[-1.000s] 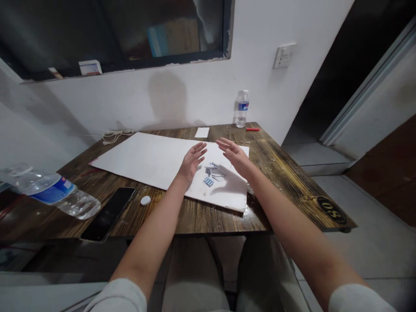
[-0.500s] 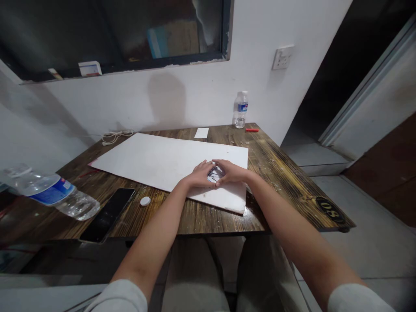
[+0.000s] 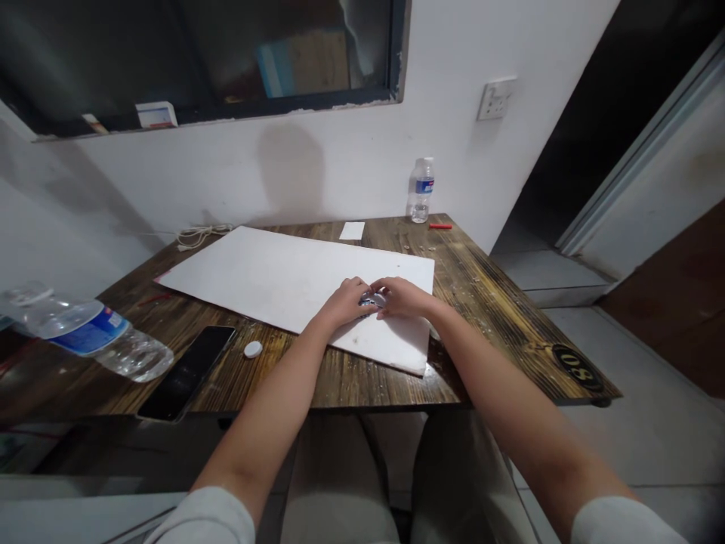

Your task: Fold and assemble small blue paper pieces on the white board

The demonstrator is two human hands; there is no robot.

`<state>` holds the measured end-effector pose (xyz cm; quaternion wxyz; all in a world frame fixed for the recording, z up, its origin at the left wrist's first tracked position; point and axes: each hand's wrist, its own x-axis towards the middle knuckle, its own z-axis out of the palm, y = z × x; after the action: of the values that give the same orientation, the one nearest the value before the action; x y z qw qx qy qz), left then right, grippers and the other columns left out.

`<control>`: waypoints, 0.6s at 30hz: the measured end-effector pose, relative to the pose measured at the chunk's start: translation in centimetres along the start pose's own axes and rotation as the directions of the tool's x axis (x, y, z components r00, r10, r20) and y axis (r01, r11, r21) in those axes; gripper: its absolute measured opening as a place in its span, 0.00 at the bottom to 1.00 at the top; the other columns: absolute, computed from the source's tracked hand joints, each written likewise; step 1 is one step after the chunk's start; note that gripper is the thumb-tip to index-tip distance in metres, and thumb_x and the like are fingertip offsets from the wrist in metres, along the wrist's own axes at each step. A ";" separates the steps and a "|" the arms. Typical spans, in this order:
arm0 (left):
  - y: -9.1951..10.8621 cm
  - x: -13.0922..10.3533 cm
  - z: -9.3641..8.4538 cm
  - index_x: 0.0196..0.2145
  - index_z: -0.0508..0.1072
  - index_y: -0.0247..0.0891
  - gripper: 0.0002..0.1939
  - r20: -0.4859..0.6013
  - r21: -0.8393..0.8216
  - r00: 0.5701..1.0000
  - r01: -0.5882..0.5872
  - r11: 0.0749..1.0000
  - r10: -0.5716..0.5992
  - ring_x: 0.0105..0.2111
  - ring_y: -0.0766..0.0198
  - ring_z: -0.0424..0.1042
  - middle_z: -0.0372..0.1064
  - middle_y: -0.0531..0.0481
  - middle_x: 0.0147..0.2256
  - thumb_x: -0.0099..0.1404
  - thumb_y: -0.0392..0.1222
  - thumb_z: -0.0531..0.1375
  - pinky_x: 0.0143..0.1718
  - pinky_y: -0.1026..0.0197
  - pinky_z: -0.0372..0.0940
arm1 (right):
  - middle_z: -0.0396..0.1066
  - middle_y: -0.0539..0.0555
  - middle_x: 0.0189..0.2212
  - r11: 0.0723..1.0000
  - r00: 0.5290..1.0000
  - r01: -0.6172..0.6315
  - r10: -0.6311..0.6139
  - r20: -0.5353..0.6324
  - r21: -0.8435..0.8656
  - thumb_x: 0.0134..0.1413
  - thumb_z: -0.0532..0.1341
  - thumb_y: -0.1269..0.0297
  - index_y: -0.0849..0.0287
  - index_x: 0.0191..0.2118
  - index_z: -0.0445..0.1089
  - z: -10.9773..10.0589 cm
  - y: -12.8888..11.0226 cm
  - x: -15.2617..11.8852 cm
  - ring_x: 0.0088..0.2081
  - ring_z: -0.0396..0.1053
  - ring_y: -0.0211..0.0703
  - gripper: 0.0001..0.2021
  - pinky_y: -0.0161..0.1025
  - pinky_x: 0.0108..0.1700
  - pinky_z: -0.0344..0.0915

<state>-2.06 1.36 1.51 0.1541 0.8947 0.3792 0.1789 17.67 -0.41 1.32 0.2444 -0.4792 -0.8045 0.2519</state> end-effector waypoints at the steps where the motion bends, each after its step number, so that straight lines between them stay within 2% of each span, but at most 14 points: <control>1: 0.1 0.0 0.1 0.39 0.75 0.42 0.12 -0.002 -0.006 1.000 -0.011 1.000 0.011 0.47 0.50 0.64 0.67 0.44 0.42 0.58 0.47 0.63 0.48 0.52 0.62 | 0.74 0.56 0.46 1.000 1.000 -0.019 0.019 -0.009 -0.010 0.33 0.75 0.69 0.56 0.48 0.72 0.1 -0.2 0.0 0.45 0.70 0.49 0.29 0.42 0.46 0.65; 6: 0.6 0.2 0.2 0.33 0.75 0.40 0.05 -0.011 -0.019 1.000 -0.019 1.000 0.019 0.40 0.54 0.67 0.68 0.45 0.36 0.57 0.42 0.62 0.42 0.55 0.62 | 0.74 0.56 0.43 0.995 0.997 -0.067 0.064 -0.039 -0.071 0.35 0.74 0.70 0.57 0.47 0.71 0.3 -0.6 -0.1 0.43 0.70 0.48 0.28 0.39 0.43 0.63; 11: 1.2 0.4 0.4 0.32 0.75 0.38 0.06 -0.005 0.045 1.000 0.010 0.999 -0.010 0.36 0.57 0.68 0.69 0.46 0.33 0.59 0.39 0.59 0.38 0.57 0.62 | 0.75 0.53 0.39 0.995 0.996 -0.076 0.072 -0.057 -0.060 0.38 0.71 0.72 0.58 0.46 0.70 0.4 -0.6 -0.2 0.39 0.70 0.44 0.24 0.35 0.39 0.62; 14: 1.2 0.5 0.5 0.31 0.76 0.38 0.06 -0.046 0.005 0.998 0.044 0.999 -0.044 0.34 0.58 0.69 0.71 0.46 0.32 0.58 0.38 0.58 0.37 0.57 0.62 | 0.76 0.52 0.37 0.998 0.995 -0.058 0.055 -0.088 -0.027 0.40 0.70 0.73 0.59 0.44 0.72 0.6 -0.4 -0.1 0.38 0.70 0.42 0.21 0.34 0.38 0.61; 18: 0.8 0.7 0.7 0.32 0.78 0.39 0.07 -0.140 -0.113 0.985 0.089 0.990 -0.105 0.33 0.59 0.70 0.74 0.47 0.32 0.58 0.38 0.59 0.36 0.58 0.63 | 0.76 0.50 0.34 0.999 0.978 -0.037 0.041 -0.205 0.024 0.42 0.67 0.72 0.58 0.40 0.74 0.7 -0.1 0.2 0.36 0.70 0.41 0.14 0.34 0.37 0.60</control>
<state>-0.79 1.25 1.37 0.1820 0.8502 0.4224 0.2562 17.06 -0.44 0.88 0.3261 -0.5159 -0.7628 0.2138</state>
